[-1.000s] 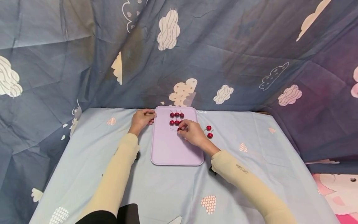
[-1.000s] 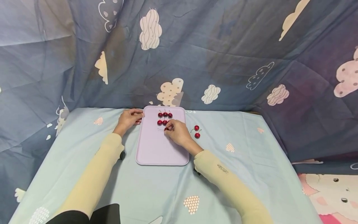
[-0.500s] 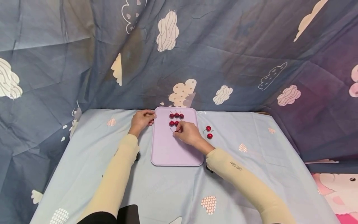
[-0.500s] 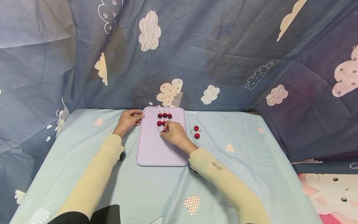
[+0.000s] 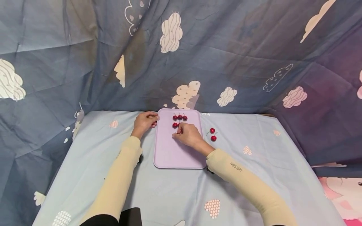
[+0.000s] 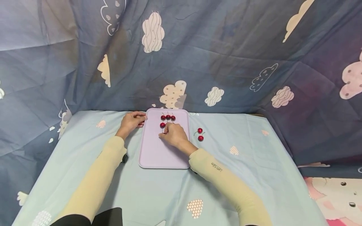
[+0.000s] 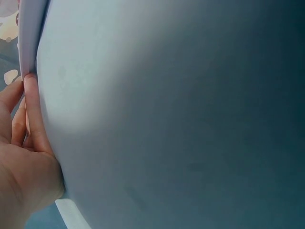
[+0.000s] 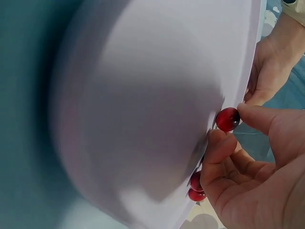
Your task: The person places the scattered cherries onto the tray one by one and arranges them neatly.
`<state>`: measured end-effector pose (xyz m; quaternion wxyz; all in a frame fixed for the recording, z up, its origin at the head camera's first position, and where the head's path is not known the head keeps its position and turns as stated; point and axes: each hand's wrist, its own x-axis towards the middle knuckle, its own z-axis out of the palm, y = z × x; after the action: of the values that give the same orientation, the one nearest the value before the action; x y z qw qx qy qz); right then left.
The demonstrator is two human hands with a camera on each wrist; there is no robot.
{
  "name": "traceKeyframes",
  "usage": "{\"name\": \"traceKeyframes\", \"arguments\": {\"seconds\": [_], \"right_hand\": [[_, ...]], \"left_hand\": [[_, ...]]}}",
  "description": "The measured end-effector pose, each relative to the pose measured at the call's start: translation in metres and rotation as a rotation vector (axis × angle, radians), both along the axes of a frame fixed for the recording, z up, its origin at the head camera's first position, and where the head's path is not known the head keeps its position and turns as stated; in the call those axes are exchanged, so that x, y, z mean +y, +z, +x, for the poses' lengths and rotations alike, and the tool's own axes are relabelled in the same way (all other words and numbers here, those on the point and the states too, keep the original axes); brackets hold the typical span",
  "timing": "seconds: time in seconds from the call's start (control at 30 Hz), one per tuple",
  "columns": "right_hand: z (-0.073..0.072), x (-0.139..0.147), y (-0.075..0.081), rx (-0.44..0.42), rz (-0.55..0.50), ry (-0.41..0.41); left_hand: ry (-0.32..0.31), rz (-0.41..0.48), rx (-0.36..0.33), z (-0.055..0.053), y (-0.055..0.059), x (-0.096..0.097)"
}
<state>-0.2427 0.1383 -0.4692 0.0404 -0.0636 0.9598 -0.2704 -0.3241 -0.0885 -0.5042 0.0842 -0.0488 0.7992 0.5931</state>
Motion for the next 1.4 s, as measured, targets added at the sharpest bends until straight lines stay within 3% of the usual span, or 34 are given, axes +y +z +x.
{"name": "traceKeyframes", "arguments": {"seconds": [0.33,0.6,0.67,0.77,0.87,0.93,1.17,1.4], "right_hand": [[-0.001,0.001,0.001,-0.003,-0.009,-0.007],[0.004,0.024,0.025,-0.125,-0.098,-0.066],[0.009,0.035,0.033,-0.171,-0.201,-0.081],[0.017,0.055,0.039,-0.301,-0.463,-0.098],[0.026,0.075,0.038,-0.42,-0.725,-0.159],[0.033,0.087,0.035,-0.438,-0.845,-0.225],[0.054,0.116,0.014,-0.275,-1.228,-0.573],[0.06,0.126,-0.008,-0.159,-1.207,-0.727]], "left_hand": [[0.007,0.007,0.008,-0.001,0.002,0.001],[0.007,0.003,0.013,-0.002,0.003,0.0],[0.005,0.006,0.016,-0.001,0.004,0.0],[0.006,0.003,0.018,-0.002,0.005,0.0],[0.004,-0.001,0.021,-0.002,0.004,0.0],[0.003,-0.007,0.016,-0.003,0.003,0.0],[0.004,-0.031,-0.014,0.0,0.001,-0.002],[0.001,-0.023,-0.007,0.0,0.001,-0.001]]}}
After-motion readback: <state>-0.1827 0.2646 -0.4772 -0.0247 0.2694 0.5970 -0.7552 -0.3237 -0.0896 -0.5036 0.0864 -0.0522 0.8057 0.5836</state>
